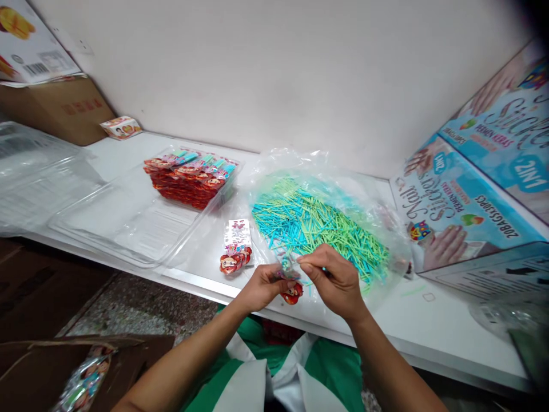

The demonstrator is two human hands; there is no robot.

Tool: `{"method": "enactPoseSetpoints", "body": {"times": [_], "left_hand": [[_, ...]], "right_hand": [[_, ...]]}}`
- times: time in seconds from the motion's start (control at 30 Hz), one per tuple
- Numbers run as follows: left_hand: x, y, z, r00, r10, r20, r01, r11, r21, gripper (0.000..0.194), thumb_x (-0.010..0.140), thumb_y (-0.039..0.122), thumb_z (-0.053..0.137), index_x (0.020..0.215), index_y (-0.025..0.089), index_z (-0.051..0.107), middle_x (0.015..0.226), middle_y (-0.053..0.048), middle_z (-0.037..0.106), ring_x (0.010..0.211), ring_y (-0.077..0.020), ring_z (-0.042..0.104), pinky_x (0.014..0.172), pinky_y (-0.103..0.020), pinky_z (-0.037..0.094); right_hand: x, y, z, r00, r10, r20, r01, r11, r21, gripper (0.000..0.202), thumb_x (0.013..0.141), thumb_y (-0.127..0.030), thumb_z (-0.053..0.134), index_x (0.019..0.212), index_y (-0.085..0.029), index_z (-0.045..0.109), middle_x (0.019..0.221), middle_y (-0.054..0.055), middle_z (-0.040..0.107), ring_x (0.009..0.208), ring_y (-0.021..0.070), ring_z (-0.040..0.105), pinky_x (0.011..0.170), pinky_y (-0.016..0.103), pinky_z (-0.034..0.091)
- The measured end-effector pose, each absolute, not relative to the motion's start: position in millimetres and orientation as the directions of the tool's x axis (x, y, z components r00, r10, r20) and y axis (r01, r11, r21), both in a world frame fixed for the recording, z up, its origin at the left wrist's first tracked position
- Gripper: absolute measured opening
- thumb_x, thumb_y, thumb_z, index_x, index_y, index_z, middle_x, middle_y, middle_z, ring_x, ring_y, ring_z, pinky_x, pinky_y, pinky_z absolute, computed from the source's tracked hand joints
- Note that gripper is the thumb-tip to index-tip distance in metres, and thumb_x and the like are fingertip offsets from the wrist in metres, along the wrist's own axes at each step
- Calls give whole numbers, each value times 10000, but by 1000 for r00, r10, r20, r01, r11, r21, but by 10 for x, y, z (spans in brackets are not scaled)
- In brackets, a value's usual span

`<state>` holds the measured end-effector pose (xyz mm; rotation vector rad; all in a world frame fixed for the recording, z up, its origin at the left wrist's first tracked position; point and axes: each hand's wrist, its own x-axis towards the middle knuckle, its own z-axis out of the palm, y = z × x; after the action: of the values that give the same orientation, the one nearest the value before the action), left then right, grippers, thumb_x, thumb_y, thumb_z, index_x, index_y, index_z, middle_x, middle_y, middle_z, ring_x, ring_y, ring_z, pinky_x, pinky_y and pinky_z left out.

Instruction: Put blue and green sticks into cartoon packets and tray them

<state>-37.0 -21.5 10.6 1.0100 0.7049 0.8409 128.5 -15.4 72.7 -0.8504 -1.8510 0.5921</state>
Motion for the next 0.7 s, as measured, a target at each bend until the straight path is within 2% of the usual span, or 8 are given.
{"method": "enactPoseSetpoints", "body": {"times": [0.17, 0.4, 0.6, 0.7], "left_hand": [[-379, -216, 115, 511, 855, -85, -253, 244, 936, 256, 714, 336, 656, 725, 80, 666, 675, -87, 672, 636, -172, 619, 639, -289, 485], [-397, -217, 90, 461, 881, -110, -274, 259, 926, 270, 700, 304, 676, 860, 88, 672, 775, -89, 687, 686, -160, 624, 644, -255, 483], [-401, -223, 96, 515, 850, -107, -268, 278, 923, 233, 707, 307, 668, 775, 84, 674, 699, -71, 665, 609, -138, 597, 601, -245, 470], [-408, -230, 105, 512, 851, -117, -257, 282, 924, 254, 695, 317, 677, 791, 82, 675, 703, -71, 665, 619, -140, 595, 612, -246, 466]], "right_hand": [[1241, -139, 757, -340, 750, 567, 280, 656, -700, 211, 779, -100, 579, 915, -250, 642, 771, 8, 626, 669, 127, 529, 600, 267, 427], [1234, -104, 801, -211, 845, 491, 283, 534, -797, 95, 814, -172, 540, 825, -211, 625, 761, 19, 546, 732, 142, 520, 658, 284, 419], [1168, -85, 815, -300, 871, 390, 255, 467, -847, 196, 789, -241, 591, 979, -237, 641, 886, 42, 569, 766, 146, 530, 634, 272, 431], [1123, -56, 837, -320, 869, 377, 208, 453, -867, 118, 802, -225, 574, 870, -227, 670, 822, 33, 589, 798, 155, 546, 707, 298, 439]]}}
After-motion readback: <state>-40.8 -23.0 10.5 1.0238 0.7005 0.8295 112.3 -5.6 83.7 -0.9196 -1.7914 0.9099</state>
